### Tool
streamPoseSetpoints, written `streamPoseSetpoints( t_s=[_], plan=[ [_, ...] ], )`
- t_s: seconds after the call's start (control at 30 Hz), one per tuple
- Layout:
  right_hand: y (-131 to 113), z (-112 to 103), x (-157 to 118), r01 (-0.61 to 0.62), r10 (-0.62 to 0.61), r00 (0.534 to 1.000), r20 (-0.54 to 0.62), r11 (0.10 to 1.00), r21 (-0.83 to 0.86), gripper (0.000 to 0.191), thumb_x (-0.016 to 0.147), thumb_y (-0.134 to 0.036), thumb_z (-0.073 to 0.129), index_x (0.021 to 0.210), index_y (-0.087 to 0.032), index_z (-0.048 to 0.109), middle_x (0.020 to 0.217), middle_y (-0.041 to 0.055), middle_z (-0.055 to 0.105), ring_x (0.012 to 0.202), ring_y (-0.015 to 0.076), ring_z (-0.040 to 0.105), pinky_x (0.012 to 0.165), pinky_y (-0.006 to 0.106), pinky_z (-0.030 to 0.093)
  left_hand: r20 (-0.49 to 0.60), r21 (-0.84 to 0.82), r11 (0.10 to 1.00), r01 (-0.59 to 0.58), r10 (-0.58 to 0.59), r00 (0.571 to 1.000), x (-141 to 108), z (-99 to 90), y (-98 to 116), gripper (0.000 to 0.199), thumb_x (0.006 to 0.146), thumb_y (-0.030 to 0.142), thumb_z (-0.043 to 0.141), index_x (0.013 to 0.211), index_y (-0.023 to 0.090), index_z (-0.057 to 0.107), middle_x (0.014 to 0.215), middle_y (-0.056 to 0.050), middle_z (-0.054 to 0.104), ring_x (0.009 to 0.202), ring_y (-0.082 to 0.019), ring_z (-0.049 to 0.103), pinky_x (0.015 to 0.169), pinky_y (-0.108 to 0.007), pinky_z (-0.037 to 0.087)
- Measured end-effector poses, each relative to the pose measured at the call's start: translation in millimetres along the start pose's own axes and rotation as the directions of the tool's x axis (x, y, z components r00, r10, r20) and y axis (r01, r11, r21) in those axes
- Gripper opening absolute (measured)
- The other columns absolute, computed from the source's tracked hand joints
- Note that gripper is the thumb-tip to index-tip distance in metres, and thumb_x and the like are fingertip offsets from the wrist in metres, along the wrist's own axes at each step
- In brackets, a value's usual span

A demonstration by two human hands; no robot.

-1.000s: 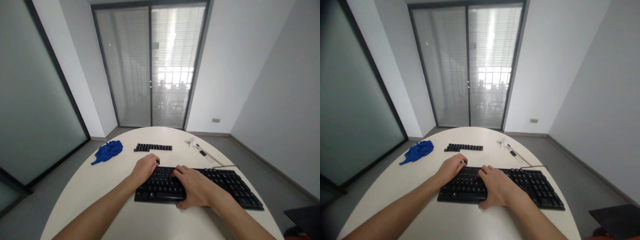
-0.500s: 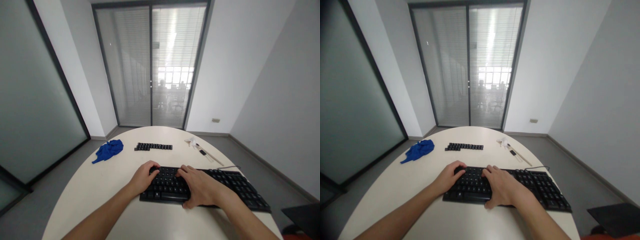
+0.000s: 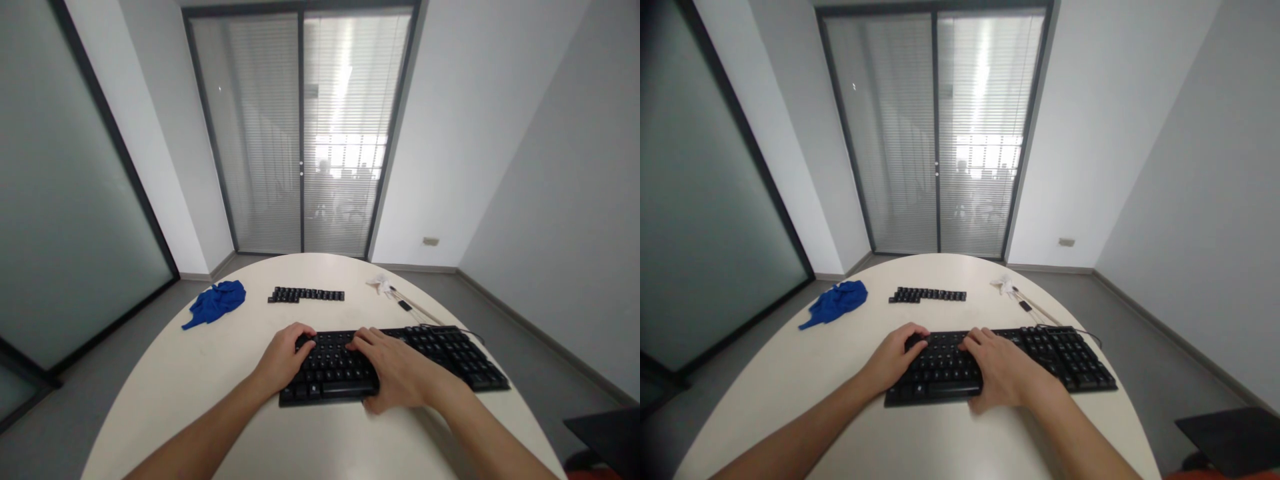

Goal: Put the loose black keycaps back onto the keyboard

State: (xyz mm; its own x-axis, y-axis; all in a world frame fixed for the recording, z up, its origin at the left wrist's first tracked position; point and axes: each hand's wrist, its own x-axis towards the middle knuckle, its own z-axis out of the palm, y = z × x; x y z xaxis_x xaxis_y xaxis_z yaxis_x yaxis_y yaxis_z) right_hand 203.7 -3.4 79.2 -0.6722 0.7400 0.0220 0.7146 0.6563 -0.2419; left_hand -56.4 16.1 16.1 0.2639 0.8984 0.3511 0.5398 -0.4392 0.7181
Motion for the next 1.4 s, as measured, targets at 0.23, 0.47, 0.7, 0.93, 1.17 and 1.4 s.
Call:
streamPoseSetpoints(
  t_s=[0.23, 0.47, 0.7, 0.93, 1.17, 1.4],
  plan=[
    [0.9, 1.7, 5.4, 0.026, -0.025, 0.999, -0.033, 1.0, 0.009, 0.072, 0.056, -0.041, 0.083, 0.12, -0.017, 0.061, 0.118, 0.0118, 0.06, 0.109, 0.0327, 0.057, 0.103, 0.046, 0.043, -0.007, 0.009, 1.0, -0.016, 0.016, 1.0, 1.8, -6.2, -0.1, 0.015, 0.09, 0.021, 0.06, 0.1, 0.022, 0.071, 0.104, -0.004, 0.073, 0.101, -0.023, 0.066, 0.096, -0.039, 0.049],
    [5.9, 4.4, 10.1, 0.043, -0.044, 0.998, -0.039, 0.999, -0.021, 0.071, 0.062, -0.054, 0.083, 0.119, -0.017, 0.063, 0.115, 0.0116, 0.063, 0.104, 0.0323, 0.06, 0.094, 0.046, 0.048, 0.022, 0.002, 1.0, 0.003, -0.003, 1.0, 0.0, -8.6, 1.7, 0.016, 0.087, 0.02, 0.066, 0.101, 0.023, 0.074, 0.105, -0.003, 0.075, 0.103, -0.024, 0.066, 0.099, -0.041, 0.047],
    [9.0, 10.4, 13.1, 0.086, -0.088, 0.994, -0.066, 0.996, -0.034, 0.077, 0.062, -0.068, 0.079, 0.117, -0.017, 0.064, 0.111, 0.0108, 0.064, 0.1, 0.0317, 0.061, 0.089, 0.045, 0.049, 0.051, 0.03, 0.999, -0.018, 0.016, 0.999, -0.6, -8.5, 16.8, 0.012, 0.084, 0.019, 0.073, 0.094, 0.024, 0.075, 0.098, -0.001, 0.076, 0.098, -0.024, 0.066, 0.097, -0.041, 0.045],
    [9.0, 11.6, 13.5, 0.118, -0.12, 0.989, -0.09, 0.993, -0.029, 0.076, 0.065, -0.07, 0.077, 0.118, -0.017, 0.064, 0.109, 0.0108, 0.065, 0.099, 0.0311, 0.061, 0.088, 0.043, 0.049, 0.051, 0.182, 0.98, -0.075, 0.067, 0.996, 2.9, 1.1, 22.6, 0.011, 0.083, 0.019, 0.077, 0.092, 0.025, 0.075, 0.096, 0.002, 0.077, 0.095, -0.023, 0.067, 0.099, -0.043, 0.043],
    [6.5, 9.6, 11.8, 0.106, -0.107, 0.99, -0.09, 0.994, -0.018, 0.072, 0.066, -0.065, 0.079, 0.119, -0.018, 0.064, 0.108, 0.0099, 0.065, 0.098, 0.0299, 0.062, 0.089, 0.042, 0.049, 0.088, 0.303, 0.944, -0.135, 0.113, 0.99, 6.7, 7.1, 24.6, 0.009, 0.084, 0.022, 0.077, 0.092, 0.026, 0.077, 0.096, 0.002, 0.078, 0.095, -0.024, 0.068, 0.096, -0.043, 0.044],
    [6.5, 8.4, 11.9, 0.106, -0.107, 0.991, -0.086, 0.994, -0.011, 0.07, 0.068, -0.062, 0.079, 0.12, -0.017, 0.065, 0.108, 0.0099, 0.065, 0.097, 0.0294, 0.062, 0.088, 0.042, 0.05, 0.14, 0.271, 0.933, -0.237, 0.206, 0.968, 5.7, 9.0, 20.4, 0.011, 0.091, 0.021, 0.069, 0.098, 0.027, 0.076, 0.101, 0.0, 0.078, 0.097, -0.021, 0.069, 0.094, -0.041, 0.043]
  ],
)
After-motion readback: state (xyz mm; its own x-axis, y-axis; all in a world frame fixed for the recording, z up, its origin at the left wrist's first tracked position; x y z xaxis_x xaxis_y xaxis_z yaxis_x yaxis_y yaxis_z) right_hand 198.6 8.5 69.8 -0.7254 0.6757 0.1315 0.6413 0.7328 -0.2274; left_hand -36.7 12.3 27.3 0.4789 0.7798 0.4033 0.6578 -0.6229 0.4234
